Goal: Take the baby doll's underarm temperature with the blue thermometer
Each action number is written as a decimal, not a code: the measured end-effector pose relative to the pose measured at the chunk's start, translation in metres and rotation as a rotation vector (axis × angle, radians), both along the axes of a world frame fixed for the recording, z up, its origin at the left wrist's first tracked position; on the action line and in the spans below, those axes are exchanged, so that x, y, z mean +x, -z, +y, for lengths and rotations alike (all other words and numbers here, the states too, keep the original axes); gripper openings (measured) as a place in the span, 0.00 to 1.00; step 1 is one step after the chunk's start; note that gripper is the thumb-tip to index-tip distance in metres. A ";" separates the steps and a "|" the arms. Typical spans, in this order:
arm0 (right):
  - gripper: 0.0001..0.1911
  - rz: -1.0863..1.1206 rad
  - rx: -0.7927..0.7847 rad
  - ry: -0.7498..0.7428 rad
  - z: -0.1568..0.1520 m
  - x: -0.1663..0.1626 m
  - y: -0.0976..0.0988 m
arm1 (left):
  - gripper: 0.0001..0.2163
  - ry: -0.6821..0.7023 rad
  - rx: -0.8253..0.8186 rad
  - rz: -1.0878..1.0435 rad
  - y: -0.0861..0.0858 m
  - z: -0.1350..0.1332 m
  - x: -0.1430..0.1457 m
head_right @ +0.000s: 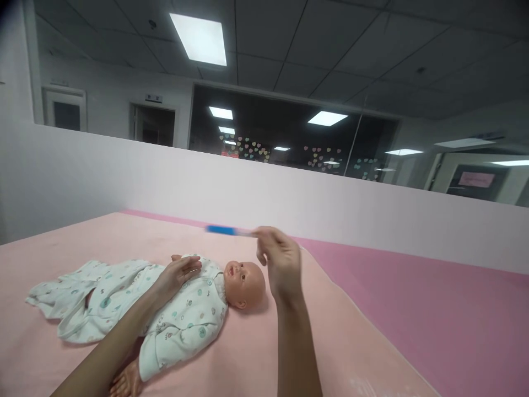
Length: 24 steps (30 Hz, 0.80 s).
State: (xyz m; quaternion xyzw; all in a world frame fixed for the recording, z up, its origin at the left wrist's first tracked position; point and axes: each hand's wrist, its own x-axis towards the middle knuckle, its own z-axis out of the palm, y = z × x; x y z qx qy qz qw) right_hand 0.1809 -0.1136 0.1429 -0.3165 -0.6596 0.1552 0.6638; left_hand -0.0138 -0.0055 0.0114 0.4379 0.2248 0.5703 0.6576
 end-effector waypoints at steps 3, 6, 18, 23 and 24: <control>0.23 0.053 -0.010 -0.034 -0.003 -0.001 0.005 | 0.11 -0.157 0.133 0.184 0.002 -0.002 0.002; 0.24 -0.002 -0.072 -0.034 0.001 -0.005 0.021 | 0.12 -0.417 0.470 0.571 0.003 -0.009 0.005; 0.23 -0.115 0.031 0.132 -0.015 0.002 0.019 | 0.09 -0.394 0.895 1.082 0.003 -0.018 0.009; 0.24 -0.226 0.118 0.283 -0.009 -0.018 0.022 | 0.09 -0.403 0.902 1.065 0.003 -0.017 0.010; 0.21 -0.239 0.105 0.296 -0.011 -0.018 0.028 | 0.09 -0.404 0.904 1.072 0.003 -0.016 0.010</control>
